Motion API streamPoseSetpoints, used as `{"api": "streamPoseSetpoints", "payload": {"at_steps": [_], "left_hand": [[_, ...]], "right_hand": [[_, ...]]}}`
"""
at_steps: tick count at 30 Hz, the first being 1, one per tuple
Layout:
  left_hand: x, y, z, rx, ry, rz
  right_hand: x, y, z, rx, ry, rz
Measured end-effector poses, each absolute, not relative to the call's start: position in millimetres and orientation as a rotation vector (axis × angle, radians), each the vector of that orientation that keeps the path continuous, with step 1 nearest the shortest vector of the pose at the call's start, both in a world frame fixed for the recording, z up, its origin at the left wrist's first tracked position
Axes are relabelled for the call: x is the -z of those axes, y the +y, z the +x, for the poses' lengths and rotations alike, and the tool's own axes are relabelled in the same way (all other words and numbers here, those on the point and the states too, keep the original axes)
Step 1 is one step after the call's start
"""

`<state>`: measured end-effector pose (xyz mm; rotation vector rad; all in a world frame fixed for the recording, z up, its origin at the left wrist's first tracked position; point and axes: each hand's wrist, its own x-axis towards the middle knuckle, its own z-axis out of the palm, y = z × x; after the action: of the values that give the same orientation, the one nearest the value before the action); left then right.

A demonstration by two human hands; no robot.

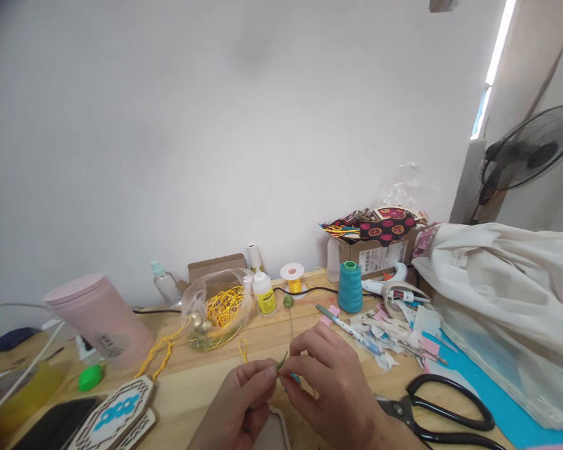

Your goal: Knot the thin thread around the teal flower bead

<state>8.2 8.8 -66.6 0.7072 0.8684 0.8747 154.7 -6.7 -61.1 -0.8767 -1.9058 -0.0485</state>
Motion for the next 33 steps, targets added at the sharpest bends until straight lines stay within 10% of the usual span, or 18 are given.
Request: {"api": "streamPoseSetpoints", "payload": {"at_steps": [33], "left_hand": [[74.8, 8.8, 9.0, -0.815, 0.986, 0.908]], "right_hand": [[61.5, -4.7, 159.5, 0.220, -2.013, -0.932]]}}
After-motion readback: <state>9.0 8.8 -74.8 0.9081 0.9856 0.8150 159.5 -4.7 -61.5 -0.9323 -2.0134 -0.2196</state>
